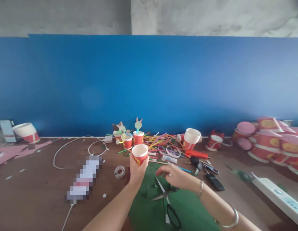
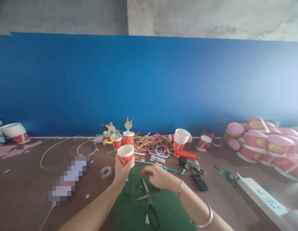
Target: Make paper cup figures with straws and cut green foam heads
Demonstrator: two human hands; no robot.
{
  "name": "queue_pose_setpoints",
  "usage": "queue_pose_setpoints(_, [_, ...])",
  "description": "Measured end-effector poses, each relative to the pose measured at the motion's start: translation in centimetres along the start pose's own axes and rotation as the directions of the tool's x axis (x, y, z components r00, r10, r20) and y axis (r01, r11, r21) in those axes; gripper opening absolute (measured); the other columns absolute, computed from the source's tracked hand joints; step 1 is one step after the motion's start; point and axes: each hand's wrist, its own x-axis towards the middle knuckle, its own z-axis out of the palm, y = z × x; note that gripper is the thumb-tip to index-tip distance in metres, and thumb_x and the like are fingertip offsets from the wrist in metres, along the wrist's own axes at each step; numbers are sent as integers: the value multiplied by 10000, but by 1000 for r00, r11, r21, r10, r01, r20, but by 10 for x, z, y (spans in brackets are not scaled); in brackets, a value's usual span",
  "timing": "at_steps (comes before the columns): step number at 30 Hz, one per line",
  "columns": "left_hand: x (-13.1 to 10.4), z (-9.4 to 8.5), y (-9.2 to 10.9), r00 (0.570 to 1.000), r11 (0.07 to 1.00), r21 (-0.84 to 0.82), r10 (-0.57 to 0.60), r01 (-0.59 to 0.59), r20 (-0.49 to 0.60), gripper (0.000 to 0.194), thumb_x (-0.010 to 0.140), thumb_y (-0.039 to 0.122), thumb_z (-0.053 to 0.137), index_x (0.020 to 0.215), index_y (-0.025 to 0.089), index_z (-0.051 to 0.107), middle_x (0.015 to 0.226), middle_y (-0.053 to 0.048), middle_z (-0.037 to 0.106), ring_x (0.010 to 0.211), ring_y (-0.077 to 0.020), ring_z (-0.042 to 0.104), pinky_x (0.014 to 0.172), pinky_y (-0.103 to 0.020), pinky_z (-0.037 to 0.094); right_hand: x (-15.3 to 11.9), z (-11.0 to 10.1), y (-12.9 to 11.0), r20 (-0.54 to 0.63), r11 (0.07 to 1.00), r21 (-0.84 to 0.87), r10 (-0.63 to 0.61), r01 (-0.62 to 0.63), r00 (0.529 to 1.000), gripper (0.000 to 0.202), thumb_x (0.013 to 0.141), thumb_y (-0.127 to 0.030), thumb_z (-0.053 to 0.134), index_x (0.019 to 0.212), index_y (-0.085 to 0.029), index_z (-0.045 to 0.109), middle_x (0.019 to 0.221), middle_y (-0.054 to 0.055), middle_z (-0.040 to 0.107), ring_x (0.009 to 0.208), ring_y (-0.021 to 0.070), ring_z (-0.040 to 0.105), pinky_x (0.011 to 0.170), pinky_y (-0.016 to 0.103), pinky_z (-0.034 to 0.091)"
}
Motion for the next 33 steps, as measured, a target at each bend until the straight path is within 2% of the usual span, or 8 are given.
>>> queue_pose_setpoints(3, [-2, 1, -2, 998, 999, -38, -13, 15, 60, 507, 680, 334, 715, 1102, 171, 486, 1028, -91, 622, 909, -201, 627, 828, -346, 501, 24, 6, 9, -257, 954, -254, 91, -158, 962, 397, 733, -86, 468, 1092, -131, 631, 1143, 123, 636, 1079, 237, 574, 920, 320, 429])
queue_pose_setpoints(7, [-3, 1, -6, 990, 993, -100, -44, 57, 132, 548, 660, 353, 735, 1123, 173, 502, 999, -85, 643, 899, -206, 637, 815, -352, 519, 45, 11, 19, -229, 881, -404, 166, -248, 959, 352, 714, -61, 503, 1032, -147, 625, 1094, 123, 626, 1015, 237, 586, 773, 288, 442])
queue_pose_setpoints(10, [-4, 1, -6, 990, 990, -122, -51, 68, 134, 572, 652, 362, 745, 1135, 172, 504, 988, -89, 651, 897, -209, 642, 808, -344, 525, 49, 9, 20, -204, 875, -432, 143, -220, 968, 281, 716, -50, 479, 924, -157, 635, 1014, 104, 629, 931, 222, 606, 694, 268, 418])
queue_pose_setpoints(19, [-5, 1, -3, 989, 987, -141, -59, 78, 133, 580, 645, 360, 752, 1132, 164, 506, 998, -103, 658, 918, -219, 644, 816, -344, 524, 44, 17, 25, -223, 909, -395, 43, -131, 974, 342, 702, -143, 517, 1040, -160, 568, 985, 81, 640, 868, 205, 599, 702, 266, 390])
queue_pose_setpoints(22, [-4, 0, -3, 991, 988, -136, -58, 75, 125, 574, 651, 365, 744, 1131, 165, 503, 1010, -100, 655, 910, -214, 645, 802, -339, 528, 45, 18, 23, -210, 899, -402, 95, -175, 973, 372, 706, -105, 491, 1062, -179, 569, 896, 64, 666, 806, 204, 614, 646, 260, 372])
queue_pose_setpoints(25, [-4, 0, -1, 992, 990, -126, -47, 62, 117, 580, 667, 353, 731, 1158, 168, 483, 1038, -101, 647, 905, -203, 644, 804, -336, 525, 45, 12, 18, -251, 875, -441, 94, -200, 963, 380, 704, -81, 463, 1048, -184, 589, 978, 84, 655, 839, 212, 616, 637, 263, 368])
queue_pose_setpoints(29, [-3, 1, 4, 995, 992, -106, -65, 73, 78, 537, 674, 323, 718, 1137, 169, 492, 1036, -94, 649, 906, -198, 641, 821, -329, 507, 39, -5, 10, -395, 886, -397, 70, -239, 916, 219, 708, -106, 469, 866, -161, 610, 920, 84, 623, 788, 192, 595, 644, 262, 383])
queue_pose_setpoints(33, [-1, 2, 3, 994, 987, -119, -107, 110, 36, 552, 672, 327, 718, 1144, 161, 487, 1075, -111, 636, 954, -212, 622, 853, -342, 482, 34, -19, 2, -615, 976, -155, 27, -154, 788, 78, 718, -133, 481, 714, -169, 549, 733, 36, 587, 666, 157, 555, 629, 257, 407])
